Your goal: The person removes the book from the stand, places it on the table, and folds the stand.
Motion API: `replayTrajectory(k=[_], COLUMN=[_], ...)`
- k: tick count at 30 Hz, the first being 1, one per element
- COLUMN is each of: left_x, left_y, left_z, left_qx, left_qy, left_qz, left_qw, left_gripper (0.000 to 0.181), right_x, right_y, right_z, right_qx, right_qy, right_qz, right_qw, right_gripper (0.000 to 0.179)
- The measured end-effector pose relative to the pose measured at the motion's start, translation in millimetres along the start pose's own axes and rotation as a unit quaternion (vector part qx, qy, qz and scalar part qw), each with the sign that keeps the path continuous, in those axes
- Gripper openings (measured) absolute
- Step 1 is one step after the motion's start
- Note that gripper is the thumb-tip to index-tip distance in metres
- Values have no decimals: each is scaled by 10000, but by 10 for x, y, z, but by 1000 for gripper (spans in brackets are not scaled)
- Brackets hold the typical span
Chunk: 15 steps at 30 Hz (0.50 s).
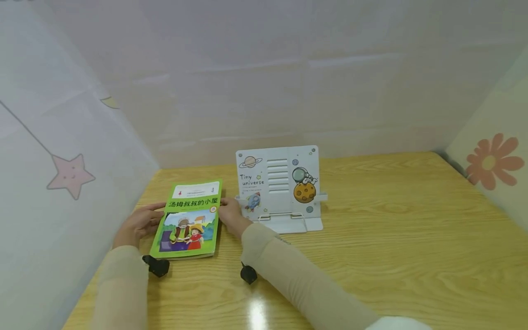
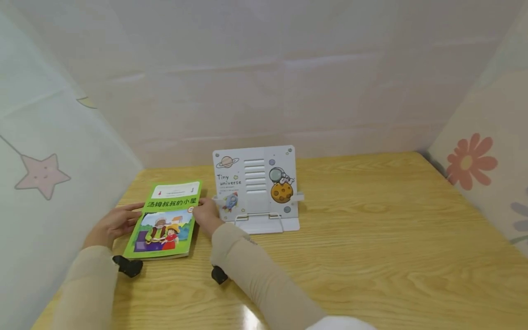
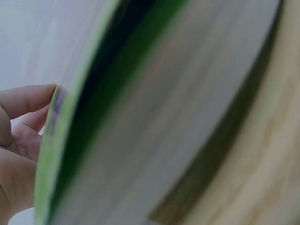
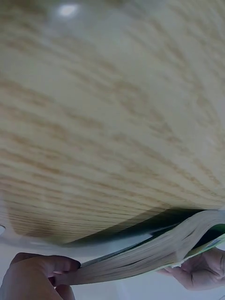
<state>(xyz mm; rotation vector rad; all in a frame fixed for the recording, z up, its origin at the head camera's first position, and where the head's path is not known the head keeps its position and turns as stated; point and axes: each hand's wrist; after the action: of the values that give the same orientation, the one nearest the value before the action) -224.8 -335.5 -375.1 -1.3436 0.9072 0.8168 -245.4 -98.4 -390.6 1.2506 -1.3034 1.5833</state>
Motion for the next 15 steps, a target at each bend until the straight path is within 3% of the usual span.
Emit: replayTrajectory(k=[3,10,15], left_x=[14,28,24], left_y=[50,102,136], left_z=[38,70,96], left_qx=[-97,121,-294], left_qy=[300,622,1152], left_qz=[-102,-31,-106], left_qw=[9995,9980,9929], left_gripper=[54,54,54], right_x=[-8,-34,-45], right_y=[-11,-8,-4], right_z=[-26,-15,-8], right_qx=[49,61,16], right_qy=[-89,-236,-329], right_qz=[-46,38,58], right_qw=[9999,9997,9994], right_gripper=[48,44,44])
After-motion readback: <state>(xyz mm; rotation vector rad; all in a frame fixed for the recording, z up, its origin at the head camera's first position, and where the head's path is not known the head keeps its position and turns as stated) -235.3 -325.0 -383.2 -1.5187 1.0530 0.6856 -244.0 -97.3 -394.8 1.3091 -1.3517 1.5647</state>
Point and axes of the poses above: each hand's wrist, its own y-axis towards the middle knuckle, its own z-axis out of the palm, x = y × z, and after that the axes turned 8 degrees about x, right-handed
